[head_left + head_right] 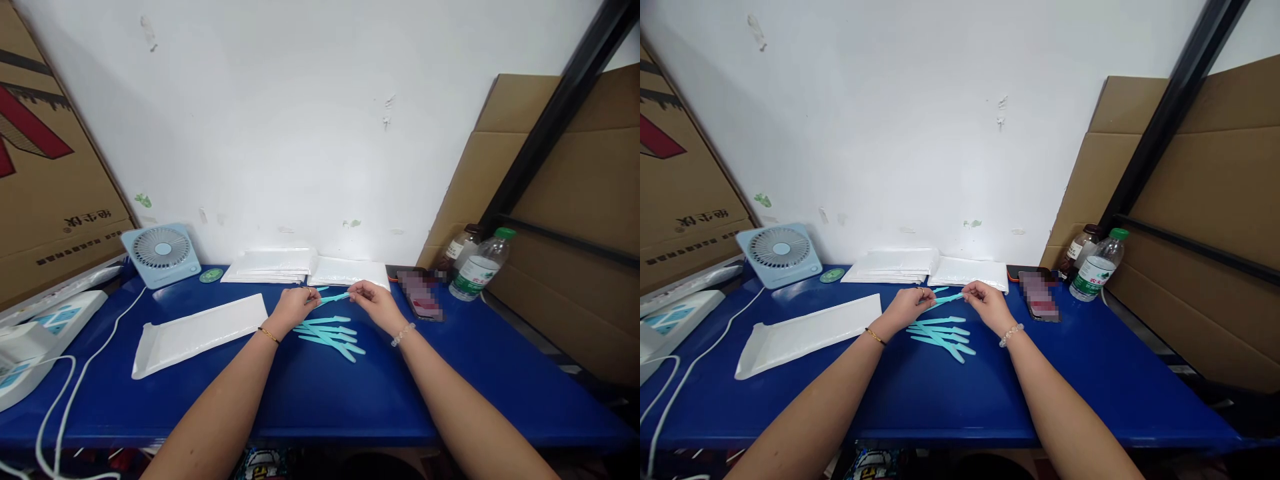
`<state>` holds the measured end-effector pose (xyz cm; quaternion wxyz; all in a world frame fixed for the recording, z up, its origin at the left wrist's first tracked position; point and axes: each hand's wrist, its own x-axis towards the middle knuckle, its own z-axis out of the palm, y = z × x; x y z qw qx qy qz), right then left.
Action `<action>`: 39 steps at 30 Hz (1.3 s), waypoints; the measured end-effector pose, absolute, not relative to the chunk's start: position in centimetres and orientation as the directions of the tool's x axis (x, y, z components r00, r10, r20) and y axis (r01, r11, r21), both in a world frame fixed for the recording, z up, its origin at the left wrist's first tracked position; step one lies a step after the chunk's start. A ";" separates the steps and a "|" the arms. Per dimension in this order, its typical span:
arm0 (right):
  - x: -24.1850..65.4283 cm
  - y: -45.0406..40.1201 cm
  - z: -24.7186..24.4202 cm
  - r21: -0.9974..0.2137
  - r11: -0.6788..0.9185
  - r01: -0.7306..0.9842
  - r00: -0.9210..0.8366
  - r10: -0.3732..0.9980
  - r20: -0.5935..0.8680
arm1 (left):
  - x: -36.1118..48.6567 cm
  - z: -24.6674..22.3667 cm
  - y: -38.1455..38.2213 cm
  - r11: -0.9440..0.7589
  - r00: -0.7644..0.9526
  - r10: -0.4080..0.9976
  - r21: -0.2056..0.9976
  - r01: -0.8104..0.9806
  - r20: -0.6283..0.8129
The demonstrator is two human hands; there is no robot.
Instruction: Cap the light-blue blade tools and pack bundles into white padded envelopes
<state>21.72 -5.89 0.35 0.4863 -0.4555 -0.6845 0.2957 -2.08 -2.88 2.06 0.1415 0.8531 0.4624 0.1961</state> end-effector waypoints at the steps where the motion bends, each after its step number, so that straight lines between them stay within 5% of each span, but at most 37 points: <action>1: 21.8 -5.9 0.4 -0.848 0.410 0.337 -0.102 0.911 0.400 | -2.1 2.1 -2.8 -0.529 0.494 0.846 0.427 0.734 0.200; 9: 22.1 -6.2 1.0 -0.846 0.408 0.344 -0.064 0.909 0.412 | -2.2 2.3 -2.8 -0.503 0.469 0.862 0.433 0.748 0.192; 16: 21.7 -6.7 1.3 -0.846 0.365 0.389 -0.256 0.925 0.281 | -1.7 2.6 -4.0 -0.535 0.582 0.810 0.502 0.680 0.075; 22: 25.6 -6.0 2.1 -0.616 0.232 0.753 0.015 0.929 0.369 | -2.3 1.8 -3.0 -0.499 0.449 0.866 0.320 0.805 0.221; 26: 26.8 -5.6 1.3 -0.436 0.071 0.897 0.042 0.969 0.244 | -2.7 1.1 -2.0 -0.420 0.383 0.905 0.246 0.874 0.186; 34: 25.0 -5.0 -1.0 -0.362 0.134 0.922 -0.059 0.976 0.211 | -2.6 1.0 -1.9 -0.415 0.372 0.908 0.276 0.867 0.194; 39: 24.8 -5.0 -1.0 -0.383 0.150 0.912 -0.073 0.975 0.209 | -2.3 1.4 -2.3 -0.433 0.376 0.901 0.410 0.803 0.214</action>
